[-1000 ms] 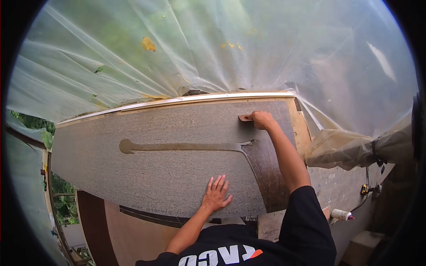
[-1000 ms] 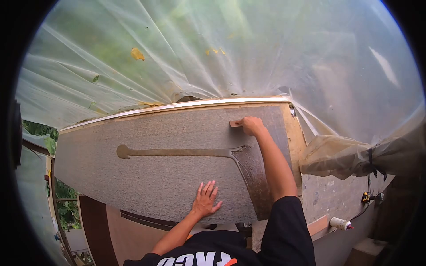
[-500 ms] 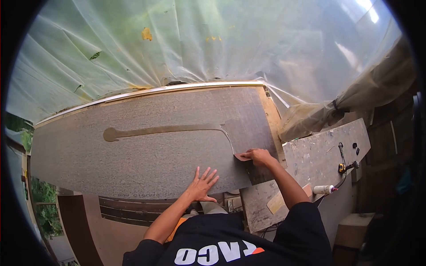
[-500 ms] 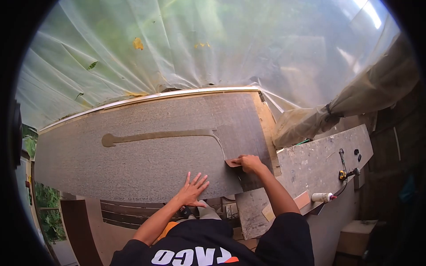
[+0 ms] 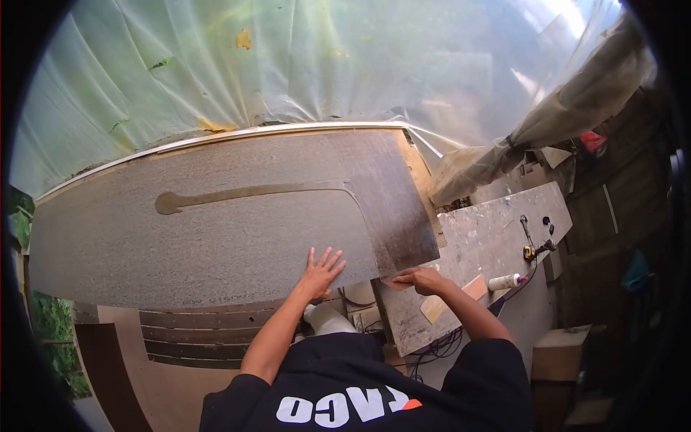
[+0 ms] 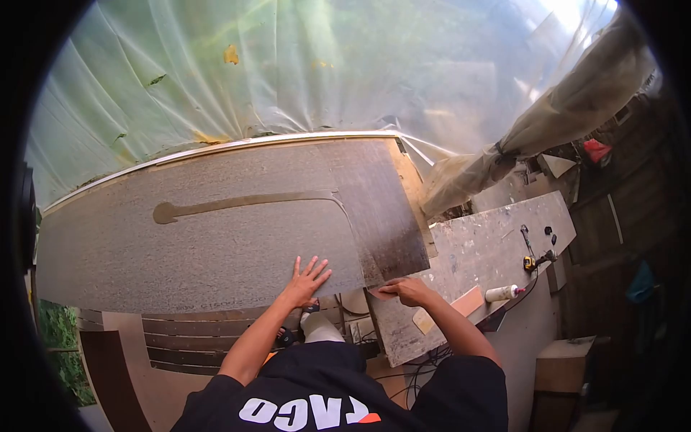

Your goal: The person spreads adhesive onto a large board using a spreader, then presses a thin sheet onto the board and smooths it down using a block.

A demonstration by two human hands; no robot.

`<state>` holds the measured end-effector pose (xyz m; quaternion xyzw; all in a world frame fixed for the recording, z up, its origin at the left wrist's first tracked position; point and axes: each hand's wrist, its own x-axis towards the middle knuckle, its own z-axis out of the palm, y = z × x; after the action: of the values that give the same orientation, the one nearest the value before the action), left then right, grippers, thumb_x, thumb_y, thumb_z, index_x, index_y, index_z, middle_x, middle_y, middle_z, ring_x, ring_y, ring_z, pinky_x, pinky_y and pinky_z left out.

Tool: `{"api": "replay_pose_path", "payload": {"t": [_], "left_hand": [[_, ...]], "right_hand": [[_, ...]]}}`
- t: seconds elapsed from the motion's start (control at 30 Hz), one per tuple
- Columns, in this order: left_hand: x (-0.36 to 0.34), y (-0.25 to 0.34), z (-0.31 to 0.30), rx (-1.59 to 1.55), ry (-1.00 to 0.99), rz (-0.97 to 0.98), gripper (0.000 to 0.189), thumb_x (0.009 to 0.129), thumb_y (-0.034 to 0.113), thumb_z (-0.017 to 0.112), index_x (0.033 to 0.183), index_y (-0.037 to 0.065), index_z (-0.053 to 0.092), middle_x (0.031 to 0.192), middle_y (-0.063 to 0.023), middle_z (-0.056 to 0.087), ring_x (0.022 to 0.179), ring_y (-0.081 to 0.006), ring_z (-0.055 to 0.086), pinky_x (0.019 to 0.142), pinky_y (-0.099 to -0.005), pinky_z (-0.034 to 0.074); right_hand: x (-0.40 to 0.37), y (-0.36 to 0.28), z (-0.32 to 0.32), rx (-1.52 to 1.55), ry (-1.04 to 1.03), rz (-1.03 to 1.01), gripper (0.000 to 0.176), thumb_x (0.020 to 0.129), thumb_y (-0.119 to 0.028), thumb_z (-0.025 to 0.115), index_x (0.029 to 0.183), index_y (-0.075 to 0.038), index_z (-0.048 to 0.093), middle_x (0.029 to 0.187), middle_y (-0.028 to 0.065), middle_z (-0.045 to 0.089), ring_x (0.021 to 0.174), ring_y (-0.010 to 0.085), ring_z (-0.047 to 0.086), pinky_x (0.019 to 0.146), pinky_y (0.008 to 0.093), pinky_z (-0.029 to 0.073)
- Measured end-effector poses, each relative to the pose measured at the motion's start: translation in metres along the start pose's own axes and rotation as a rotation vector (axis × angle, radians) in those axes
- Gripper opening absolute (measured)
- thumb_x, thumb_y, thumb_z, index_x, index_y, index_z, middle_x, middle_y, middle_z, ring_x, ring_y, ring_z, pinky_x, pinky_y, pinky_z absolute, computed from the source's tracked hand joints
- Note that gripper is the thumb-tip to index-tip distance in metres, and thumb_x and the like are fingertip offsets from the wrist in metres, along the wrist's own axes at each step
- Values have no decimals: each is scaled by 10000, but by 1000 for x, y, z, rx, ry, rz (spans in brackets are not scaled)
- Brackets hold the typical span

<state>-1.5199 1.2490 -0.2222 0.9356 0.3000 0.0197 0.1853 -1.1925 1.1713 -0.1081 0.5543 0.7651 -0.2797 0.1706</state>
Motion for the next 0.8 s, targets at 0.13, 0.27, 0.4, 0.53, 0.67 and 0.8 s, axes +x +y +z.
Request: {"api": "replay_pose_path", "payload": {"t": [0.13, 0.27, 0.4, 0.53, 0.67, 0.8], "left_hand": [[-1, 0, 0, -15, 53, 6, 987, 616, 313, 811, 1472, 201, 331, 1583, -68, 178, 1468, -306, 105, 1105, -696, 44], [-3, -2, 1, -75, 71, 27, 870, 748, 534, 684, 1457, 145, 364, 1576, -86, 198, 1465, -315, 110, 1110, -682, 46], [-21, -18, -12, -193, 170, 55, 776, 874, 551, 554, 1375, -26, 419, 1508, -201, 303, 1424, -323, 243, 1171, -483, 163], [-47, -56, -16, -168, 300, -83, 629, 881, 374, 625, 1310, -53, 449, 1466, -224, 344, 1370, -368, 320, 1130, -474, 273], [-60, -83, -33, -28, 448, -271, 635, 843, 353, 656, 1291, -50, 456, 1436, -239, 366, 1321, -393, 360, 1106, -484, 290], [-59, -86, -37, 49, 377, -303, 622, 840, 365, 648, 1286, -22, 454, 1439, -206, 371, 1325, -334, 357, 1104, -459, 286]], "right_hand": [[-8, -1, -6, 205, -181, 114, 636, 776, 77, 430, 1283, -266, 603, 1167, 161, 647, 1047, 311, 630, 844, 350, 496], [11, 4, -61, 1045, 145, 116, 289, 763, 73, 583, 1034, 17, 667, 895, -46, 630, 852, 81, 568, 773, 249, 466], [74, 18, -120, 1117, 261, -45, 390, 685, 77, 606, 1070, 25, 650, 981, -13, 657, 913, 119, 589, 819, 273, 468], [153, 4, -176, 952, 387, -140, 346, 745, 82, 570, 1079, 29, 645, 936, -39, 646, 873, 87, 556, 799, 260, 459], [251, -3, -193, 623, 620, -165, 423, 788, 77, 517, 1167, -66, 641, 1043, 45, 679, 984, 196, 613, 870, 319, 476], [308, -30, -215, 179, 717, 10, 547, 817, 59, 455, 1282, -196, 590, 1291, 142, 573, 1137, 328, 572, 920, 380, 484]]}}
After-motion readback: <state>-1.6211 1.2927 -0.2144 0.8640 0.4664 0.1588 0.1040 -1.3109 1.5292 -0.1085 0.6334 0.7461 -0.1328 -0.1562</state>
